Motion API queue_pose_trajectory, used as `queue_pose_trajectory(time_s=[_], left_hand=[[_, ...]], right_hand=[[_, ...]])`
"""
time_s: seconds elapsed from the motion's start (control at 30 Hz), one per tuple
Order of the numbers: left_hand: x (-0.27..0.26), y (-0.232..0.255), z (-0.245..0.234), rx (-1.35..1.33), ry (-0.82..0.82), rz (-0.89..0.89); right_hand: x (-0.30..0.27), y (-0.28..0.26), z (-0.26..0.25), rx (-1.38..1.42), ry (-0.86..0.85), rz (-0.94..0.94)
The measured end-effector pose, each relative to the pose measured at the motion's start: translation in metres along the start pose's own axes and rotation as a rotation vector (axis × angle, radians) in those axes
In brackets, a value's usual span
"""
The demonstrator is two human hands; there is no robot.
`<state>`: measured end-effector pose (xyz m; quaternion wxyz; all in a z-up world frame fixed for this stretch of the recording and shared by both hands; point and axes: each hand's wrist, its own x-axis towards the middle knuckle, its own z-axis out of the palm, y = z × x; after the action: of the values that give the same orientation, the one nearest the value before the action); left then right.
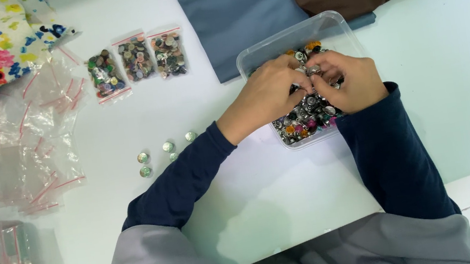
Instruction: Sorting and placing buttons into small plastic bags
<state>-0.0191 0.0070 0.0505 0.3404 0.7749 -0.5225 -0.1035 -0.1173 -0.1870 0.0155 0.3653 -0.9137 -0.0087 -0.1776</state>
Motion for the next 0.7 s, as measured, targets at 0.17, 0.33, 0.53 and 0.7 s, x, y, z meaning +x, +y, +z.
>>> queue_pose_trajectory(time_s=[0.17,0.33,0.53,0.7], left_hand=[[-0.011,0.004,-0.009,-0.073,0.168,0.005],[-0.055,0.003,-0.056,-0.202,0.408,-0.007],[-0.149,-0.016,-0.115,-0.199,0.467,-0.108],[-0.233,-0.026,-0.140,-0.133,0.329,-0.627]], right_hand=[[0.003,0.020,0.004,-0.113,0.070,-0.073],[0.007,-0.024,-0.001,-0.042,0.134,-0.161],[0.015,-0.137,0.022,-0.078,0.059,-0.304],[0.030,-0.200,0.098,0.115,-0.046,-0.566]])
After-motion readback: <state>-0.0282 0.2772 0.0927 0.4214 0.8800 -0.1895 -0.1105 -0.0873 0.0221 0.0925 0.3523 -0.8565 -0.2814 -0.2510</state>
